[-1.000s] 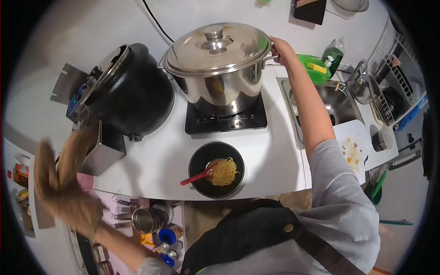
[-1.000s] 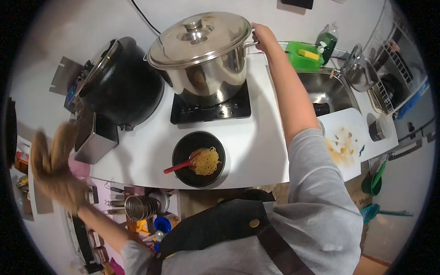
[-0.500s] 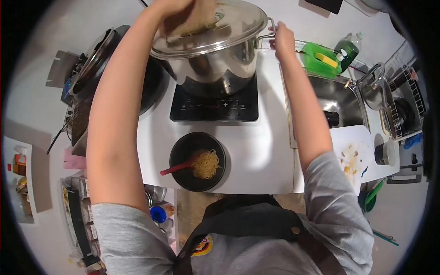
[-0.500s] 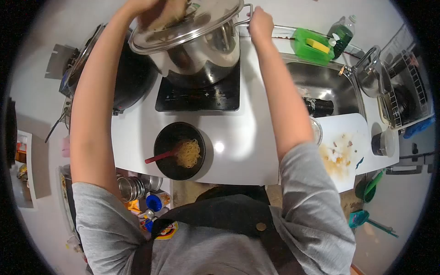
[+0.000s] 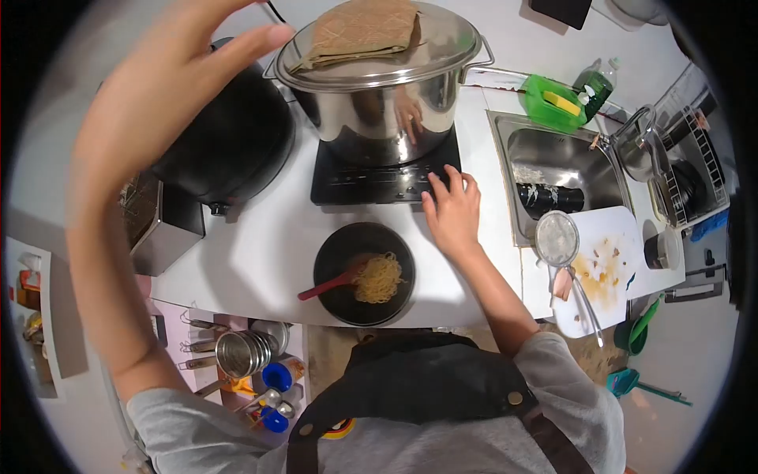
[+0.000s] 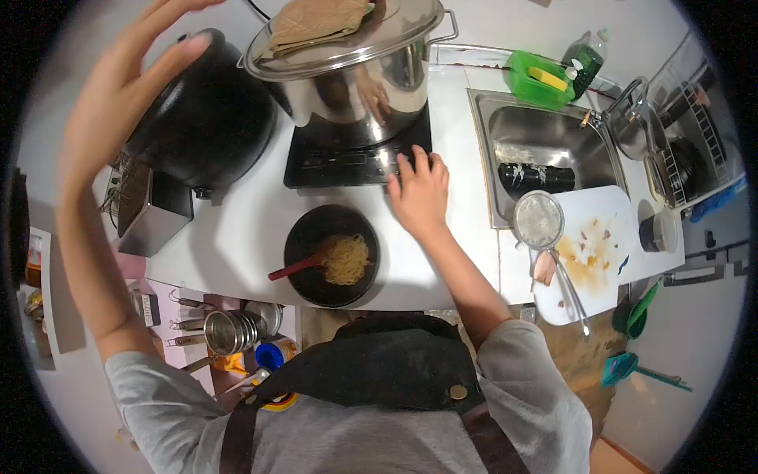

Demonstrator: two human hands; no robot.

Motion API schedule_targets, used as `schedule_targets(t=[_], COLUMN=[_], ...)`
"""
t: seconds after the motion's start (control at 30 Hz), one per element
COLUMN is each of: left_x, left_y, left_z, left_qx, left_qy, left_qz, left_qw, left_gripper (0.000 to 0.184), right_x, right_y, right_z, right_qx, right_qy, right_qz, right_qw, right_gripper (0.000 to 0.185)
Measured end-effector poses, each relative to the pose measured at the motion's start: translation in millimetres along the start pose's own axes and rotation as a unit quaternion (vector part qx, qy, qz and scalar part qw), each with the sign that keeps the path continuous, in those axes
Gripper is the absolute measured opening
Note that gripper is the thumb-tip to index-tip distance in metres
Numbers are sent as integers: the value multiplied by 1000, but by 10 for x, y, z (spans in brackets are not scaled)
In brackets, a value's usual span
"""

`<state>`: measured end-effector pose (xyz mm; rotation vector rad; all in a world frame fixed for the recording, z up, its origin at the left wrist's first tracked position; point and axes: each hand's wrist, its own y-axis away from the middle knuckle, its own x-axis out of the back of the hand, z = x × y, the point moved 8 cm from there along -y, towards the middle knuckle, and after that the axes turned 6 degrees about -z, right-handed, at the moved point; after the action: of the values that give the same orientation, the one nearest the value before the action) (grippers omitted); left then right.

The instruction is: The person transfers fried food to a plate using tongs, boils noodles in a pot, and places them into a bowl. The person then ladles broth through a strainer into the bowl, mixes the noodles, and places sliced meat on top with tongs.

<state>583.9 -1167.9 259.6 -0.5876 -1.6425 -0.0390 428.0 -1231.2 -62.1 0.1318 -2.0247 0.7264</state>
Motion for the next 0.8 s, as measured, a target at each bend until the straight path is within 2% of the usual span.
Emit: schedule_targets(t=[0.1,0.17,0.27,0.3,0.37,0.47,0.5,0.6,0.73,0.8], left_x=[198,260,337,315,243,118,103,139,290,526], left_y=[671,1213,1949,2177,2405,2616,2667,2766,2762,2725], left_z=[96,277,485,495,412,243,195,69,-80,-176], left_qx=[5,-20,-131,-163,-205,-239,-246,-259,-263,-245], left_qy=[63,53,120,140,148,145,141,131,111,80], left_qz=[-89,-197,-415,-460,-462,-440,-430,-405,-366,-335], left_qw=[994,979,892,862,850,853,857,867,886,906], left_gripper=[39,38,41,40,39,38,37,36,35,34], right_x=[-39,-64,-193,-195,-196,-294,-305,-455,-571,-543], right_y=[12,6,0,-31,-85,-162,-164,-212,-235,-290], right_z=[-38,-167,-216,-235,-359,-572,-688,-913,-1057,-1123], right_qx=[-42,-15,-15,-12,17,34,65,67,76,58], right_qy=[26,47,80,86,98,73,95,115,154,124], right_qz=[-2,11,1,-8,-10,-68,-54,-131,-143,-128], right_qw=[999,999,997,996,995,994,992,982,975,982], right_gripper=[36,35,35,36,37,38,40,42,43,45])
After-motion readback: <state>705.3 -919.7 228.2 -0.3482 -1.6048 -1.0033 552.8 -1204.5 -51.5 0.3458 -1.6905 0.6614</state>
